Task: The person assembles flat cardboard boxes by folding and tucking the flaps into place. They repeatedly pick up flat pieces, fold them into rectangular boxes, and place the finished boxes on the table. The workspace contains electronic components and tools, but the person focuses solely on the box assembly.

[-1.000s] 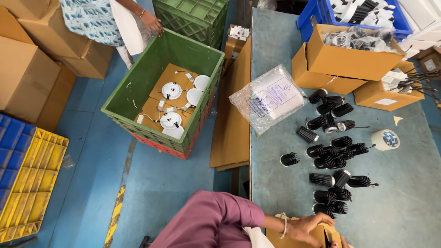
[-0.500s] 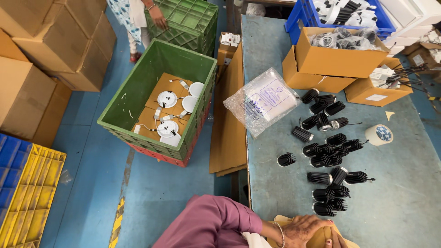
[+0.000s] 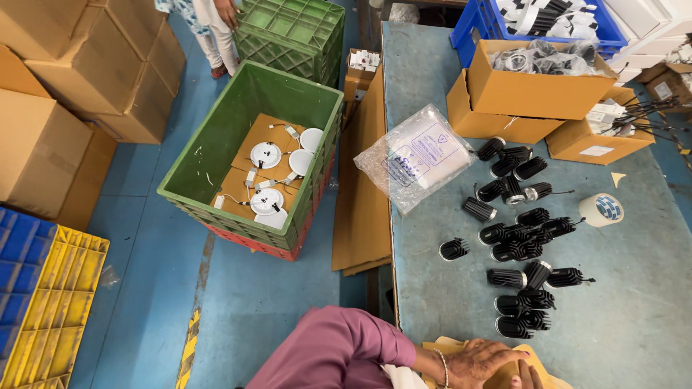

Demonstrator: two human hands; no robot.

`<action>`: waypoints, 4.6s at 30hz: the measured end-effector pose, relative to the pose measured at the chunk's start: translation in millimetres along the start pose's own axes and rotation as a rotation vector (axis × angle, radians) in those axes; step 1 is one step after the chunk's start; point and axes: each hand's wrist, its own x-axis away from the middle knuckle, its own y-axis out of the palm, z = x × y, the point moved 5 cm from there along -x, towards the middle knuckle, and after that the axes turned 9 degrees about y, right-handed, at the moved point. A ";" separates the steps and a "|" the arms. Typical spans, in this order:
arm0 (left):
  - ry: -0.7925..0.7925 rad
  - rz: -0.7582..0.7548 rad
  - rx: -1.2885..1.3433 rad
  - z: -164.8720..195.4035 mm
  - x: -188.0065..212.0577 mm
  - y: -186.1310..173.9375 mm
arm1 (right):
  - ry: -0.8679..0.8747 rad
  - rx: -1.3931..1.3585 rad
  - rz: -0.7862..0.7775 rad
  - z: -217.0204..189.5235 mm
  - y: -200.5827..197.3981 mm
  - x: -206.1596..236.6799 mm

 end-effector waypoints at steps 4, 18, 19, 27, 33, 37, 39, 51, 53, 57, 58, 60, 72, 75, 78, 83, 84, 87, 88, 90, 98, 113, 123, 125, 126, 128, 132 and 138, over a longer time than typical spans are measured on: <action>0.051 -0.002 -0.006 3.5 3.4 -6.5 | -0.052 0.006 0.005 -3.6 1.8 -2.2; 0.183 -0.051 0.001 2.5 14.4 -7.5 | 0.411 0.081 -0.113 -16.6 6.5 11.0; 0.180 -0.043 0.008 2.2 13.9 -8.4 | 0.413 0.068 -0.115 -17.2 6.7 11.9; 0.114 0.001 0.022 31.6 6.2 -22.2 | 0.947 -0.147 -0.609 -1.4 -17.3 6.3; 0.052 -0.171 0.207 38.3 -3.0 -24.5 | 1.188 -0.122 -0.438 -47.1 -67.5 -29.0; 0.229 -0.242 0.167 61.7 -11.0 -22.2 | 1.406 -0.006 -0.274 -68.5 -103.9 -49.1; 0.259 -0.336 0.251 77.4 -10.5 -16.3 | 1.586 -0.091 -0.237 -75.4 -128.5 -43.2; -0.304 -0.647 -0.322 8.9 -18.7 47.7 | 1.699 -0.082 1.526 -41.6 -473.2 134.4; -0.336 -0.647 -0.356 13.1 -20.2 57.4 | 1.902 -0.045 1.473 -29.3 -482.0 151.5; -0.323 -0.555 -0.313 14.4 -34.4 59.6 | 2.005 0.696 0.810 -18.2 -472.4 149.0; -0.271 -0.486 -0.274 15.9 -39.7 58.5 | 1.855 0.859 0.660 -19.2 -457.8 135.7; -0.158 -0.350 -0.203 18.0 -49.4 54.2 | 1.697 0.647 0.449 -19.6 -395.1 114.1; -0.440 -0.126 0.842 30.3 -74.8 31.7 | 1.820 -0.827 0.364 -35.3 -150.2 39.9; 0.176 -0.169 0.182 60.2 -58.2 20.8 | 1.826 -0.261 0.232 -50.0 -150.7 -4.7; -0.491 -0.304 1.147 49.9 -25.6 47.6 | 1.301 -0.383 0.080 -73.1 -140.1 -77.5; -0.784 -0.118 1.041 27.0 -28.1 9.2 | 1.373 -0.171 0.071 -43.2 -165.4 -100.2; -0.710 -0.146 1.055 32.4 -34.3 4.8 | 1.390 -0.012 0.131 -35.3 -172.6 -100.4; -0.652 -0.222 0.877 43.8 -42.7 -1.2 | 1.474 -0.083 0.199 -18.6 -170.7 -97.1; -0.672 -0.180 0.889 46.0 -44.6 -2.1 | 1.551 -0.154 0.228 -17.3 -166.8 -93.6; -0.712 -0.094 0.916 50.4 -46.7 -1.5 | 1.701 -0.298 0.283 -18.0 -156.6 -87.0; -0.573 0.041 0.766 63.9 -65.6 -18.0 | 1.544 -0.185 0.352 -38.9 -139.6 -94.7; -0.391 0.104 0.895 85.5 -65.7 -12.2 | 1.575 -0.640 0.329 -39.5 -113.3 -94.8; -0.036 -0.020 0.464 89.8 -66.4 -19.1 | 1.565 -0.856 0.467 -12.5 -95.7 -49.0; -0.029 -0.025 0.512 85.3 -65.0 -18.7 | 1.549 -0.828 0.429 -11.4 -94.9 -42.7; -0.025 -0.025 0.536 83.1 -63.7 -18.1 | 1.539 -0.814 0.409 -10.9 -94.1 -39.4; 0.029 -0.075 0.508 81.1 -58.6 -15.5 | 1.550 -0.787 0.449 -7.9 -93.0 -30.3; -0.038 -0.054 0.482 66.4 -47.3 -5.2 | 1.513 -0.729 0.415 -12.0 -88.4 -18.2; -0.015 0.054 0.477 37.4 -54.8 0.3 | 1.365 -0.999 0.453 -8.1 -70.1 -19.2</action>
